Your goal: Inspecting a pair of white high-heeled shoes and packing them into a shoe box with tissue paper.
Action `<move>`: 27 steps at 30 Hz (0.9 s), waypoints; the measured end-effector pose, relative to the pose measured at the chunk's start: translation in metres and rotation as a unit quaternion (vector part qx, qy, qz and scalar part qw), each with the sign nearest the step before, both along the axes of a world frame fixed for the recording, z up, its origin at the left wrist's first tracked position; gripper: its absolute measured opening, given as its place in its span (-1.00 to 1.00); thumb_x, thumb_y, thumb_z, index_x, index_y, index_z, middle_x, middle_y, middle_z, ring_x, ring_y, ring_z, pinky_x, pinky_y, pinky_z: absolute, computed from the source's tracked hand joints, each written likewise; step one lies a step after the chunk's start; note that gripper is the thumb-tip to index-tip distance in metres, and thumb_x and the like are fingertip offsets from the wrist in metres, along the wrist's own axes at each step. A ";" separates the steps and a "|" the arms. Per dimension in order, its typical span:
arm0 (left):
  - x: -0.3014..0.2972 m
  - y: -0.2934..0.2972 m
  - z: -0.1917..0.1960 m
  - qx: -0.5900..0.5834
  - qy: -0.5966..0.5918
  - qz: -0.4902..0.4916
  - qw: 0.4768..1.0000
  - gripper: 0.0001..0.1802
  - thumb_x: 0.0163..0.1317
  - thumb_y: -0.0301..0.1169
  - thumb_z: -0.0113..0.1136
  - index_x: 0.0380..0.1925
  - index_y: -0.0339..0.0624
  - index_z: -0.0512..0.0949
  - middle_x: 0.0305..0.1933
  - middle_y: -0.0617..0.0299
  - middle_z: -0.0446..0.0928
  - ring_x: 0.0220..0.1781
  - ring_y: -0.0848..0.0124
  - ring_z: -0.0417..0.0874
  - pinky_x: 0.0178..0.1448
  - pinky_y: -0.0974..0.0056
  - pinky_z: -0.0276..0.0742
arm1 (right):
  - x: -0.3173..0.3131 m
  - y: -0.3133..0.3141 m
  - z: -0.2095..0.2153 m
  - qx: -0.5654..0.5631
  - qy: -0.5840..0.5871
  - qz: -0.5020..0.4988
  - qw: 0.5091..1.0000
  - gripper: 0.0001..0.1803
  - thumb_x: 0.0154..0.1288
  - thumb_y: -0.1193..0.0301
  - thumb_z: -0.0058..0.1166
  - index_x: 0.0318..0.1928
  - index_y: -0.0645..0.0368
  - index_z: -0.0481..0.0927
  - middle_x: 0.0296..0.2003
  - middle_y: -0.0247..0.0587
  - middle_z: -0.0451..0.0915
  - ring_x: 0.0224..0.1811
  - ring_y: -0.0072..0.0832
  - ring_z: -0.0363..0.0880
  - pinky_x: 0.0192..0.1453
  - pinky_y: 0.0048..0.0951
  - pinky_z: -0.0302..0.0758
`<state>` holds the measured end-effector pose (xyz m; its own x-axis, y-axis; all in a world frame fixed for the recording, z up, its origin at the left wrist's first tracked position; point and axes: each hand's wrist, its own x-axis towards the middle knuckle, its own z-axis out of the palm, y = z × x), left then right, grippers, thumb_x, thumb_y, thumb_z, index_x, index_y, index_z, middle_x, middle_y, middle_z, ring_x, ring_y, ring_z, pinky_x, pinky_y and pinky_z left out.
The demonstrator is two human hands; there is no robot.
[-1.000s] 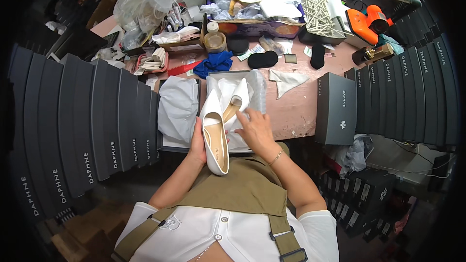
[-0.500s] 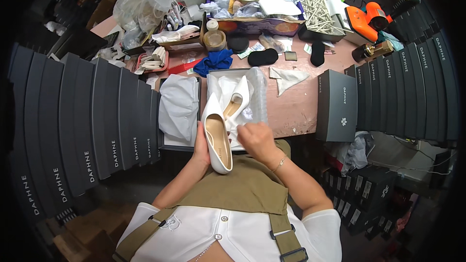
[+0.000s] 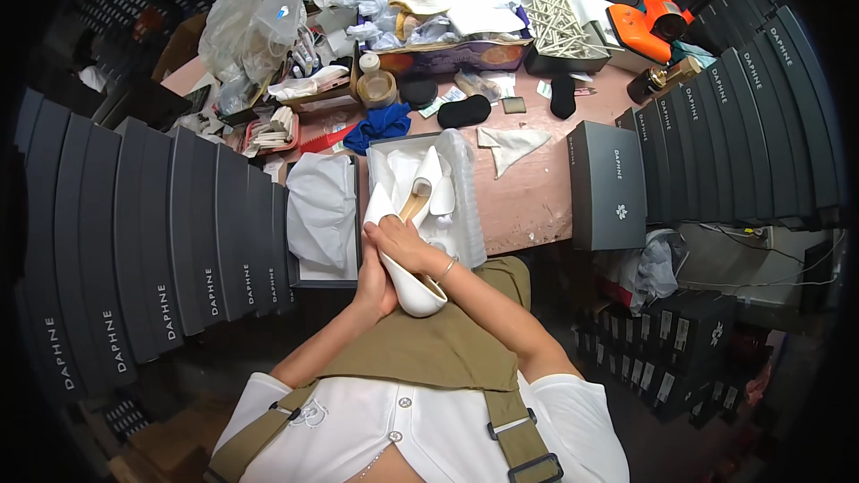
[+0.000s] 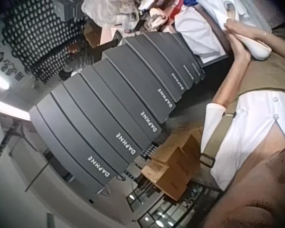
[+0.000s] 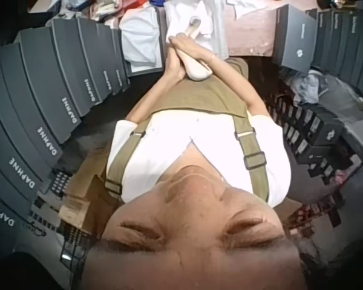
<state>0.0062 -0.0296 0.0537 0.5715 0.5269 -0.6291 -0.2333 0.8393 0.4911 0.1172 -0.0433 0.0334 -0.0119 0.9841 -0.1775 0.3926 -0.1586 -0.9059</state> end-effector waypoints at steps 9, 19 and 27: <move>-0.006 0.044 -0.037 0.074 0.050 -0.050 0.995 -0.53 0.42 -0.02 -0.11 0.10 -0.13 0.25 -0.20 0.07 0.48 -0.23 0.28 0.59 -0.16 0.19 0.58 | -0.010 -0.024 0.014 -0.143 0.031 0.074 0.986 -0.30 0.47 -0.13 -0.60 -0.03 0.32 0.29 -0.09 0.09 0.40 0.03 -0.04 0.32 0.30 0.05 0.05; 0.005 0.044 -0.024 0.048 0.045 -0.113 0.991 -0.55 0.44 -0.06 -0.11 0.13 -0.13 0.29 -0.26 0.02 0.52 -0.31 0.22 0.63 -0.22 0.17 0.61 | 0.021 -0.092 0.071 -0.258 0.250 -0.023 0.933 -0.52 0.41 0.19 -0.19 0.27 0.03 0.40 0.27 0.22 0.26 0.27 0.03 0.27 0.30 -0.26 0.25; 0.023 0.047 -0.041 0.063 0.005 -0.120 0.991 -0.49 0.46 -0.07 -0.15 0.14 -0.27 0.36 0.07 0.10 0.49 0.09 0.30 0.53 0.18 0.19 0.44 | 0.003 -0.045 0.008 -0.062 -0.144 -0.079 0.984 -0.61 0.36 0.23 -0.18 -0.10 0.31 0.55 0.46 0.21 -0.28 0.51 0.13 -0.28 0.33 0.47 -0.16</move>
<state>0.0291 0.0178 0.0131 0.6840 0.4512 -0.5732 -0.0288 0.8019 0.5968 0.1198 -0.0880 0.0415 0.2086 0.9402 -0.2691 0.5918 -0.3404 -0.7307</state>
